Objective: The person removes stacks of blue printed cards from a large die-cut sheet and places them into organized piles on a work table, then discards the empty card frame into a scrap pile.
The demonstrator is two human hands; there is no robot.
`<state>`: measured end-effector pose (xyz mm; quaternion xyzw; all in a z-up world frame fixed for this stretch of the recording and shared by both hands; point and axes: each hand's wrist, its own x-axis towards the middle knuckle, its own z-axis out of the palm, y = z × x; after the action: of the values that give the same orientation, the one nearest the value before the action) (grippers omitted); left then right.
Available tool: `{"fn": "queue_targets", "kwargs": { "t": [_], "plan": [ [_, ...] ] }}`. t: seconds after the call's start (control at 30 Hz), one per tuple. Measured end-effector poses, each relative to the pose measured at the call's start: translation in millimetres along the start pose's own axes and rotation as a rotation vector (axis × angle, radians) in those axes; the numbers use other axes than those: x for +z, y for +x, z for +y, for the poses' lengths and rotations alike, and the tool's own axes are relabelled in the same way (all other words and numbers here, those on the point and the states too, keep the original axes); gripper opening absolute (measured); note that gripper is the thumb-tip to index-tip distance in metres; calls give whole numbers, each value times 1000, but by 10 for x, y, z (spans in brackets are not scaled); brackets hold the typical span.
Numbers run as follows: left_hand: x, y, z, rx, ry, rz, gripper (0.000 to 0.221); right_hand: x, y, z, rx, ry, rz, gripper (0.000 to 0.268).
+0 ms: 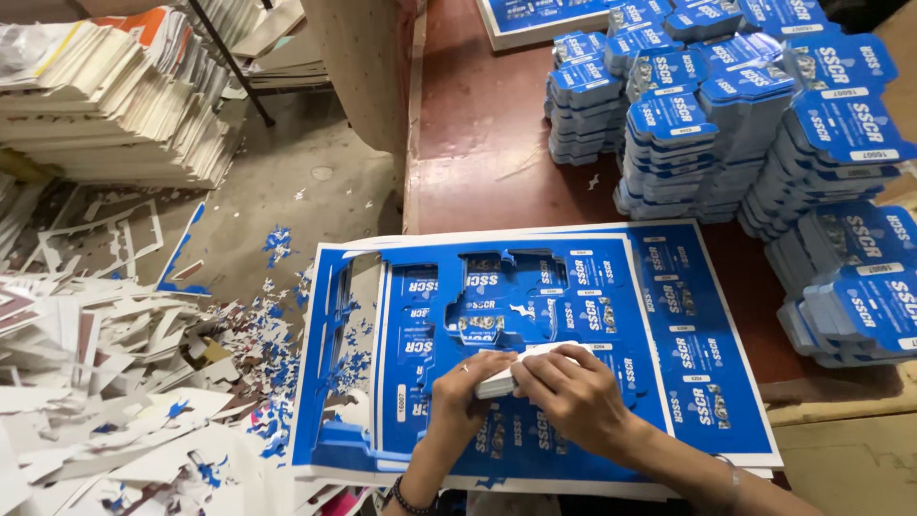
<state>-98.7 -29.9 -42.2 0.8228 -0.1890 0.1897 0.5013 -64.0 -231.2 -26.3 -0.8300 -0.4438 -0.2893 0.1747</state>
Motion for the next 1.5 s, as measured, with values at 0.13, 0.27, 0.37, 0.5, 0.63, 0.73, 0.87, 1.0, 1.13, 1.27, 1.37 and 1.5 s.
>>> {"fn": "queue_targets", "kwargs": {
  "t": [0.13, 0.27, 0.37, 0.5, 0.63, 0.73, 0.87, 1.0, 1.13, 1.27, 1.37, 1.5],
  "plan": [
    [-14, 39, -33, -50, -32, -2, 57, -28, 142, 25, 16, 65, -105, 19],
    [29, 9, -57, -119, -30, 58, 46, -70, 224, -168, 37, -250, -188, 29],
    [52, -37, -73, -155, 24, 110, 49, -25, 230, -171, 37, -170, -85, 33],
    [137, -148, -166, -91, 72, 110, 57, 100, 198, 121, 35, 99, -39, 23],
    [241, -225, -316, -201, 29, 64, 54, 220, 240, 261, 11, 131, -112, 14],
    [313, -208, -379, 99, 274, 98, 68, 238, 386, 305, 68, 186, -173, 4],
    [316, -281, -323, -28, 157, 114, 66, 221, 454, 249, 128, 226, -209, 8],
    [274, -202, -281, -119, 57, 141, 54, 145, 495, 288, 351, 425, -79, 13],
    [233, -92, -278, -439, -5, 154, 28, -54, 822, 587, 1042, 1446, 420, 33],
    [150, -88, -379, -542, -165, 172, 30, -29, 1393, 693, 808, 1805, 440, 34],
    [86, -36, -405, -603, -444, 165, 30, 153, 1721, 144, 544, 1386, -331, 48],
    [-57, -50, -408, -631, -769, 187, 33, 35, 1793, -49, 72, 793, -217, 61]
  ]
}}
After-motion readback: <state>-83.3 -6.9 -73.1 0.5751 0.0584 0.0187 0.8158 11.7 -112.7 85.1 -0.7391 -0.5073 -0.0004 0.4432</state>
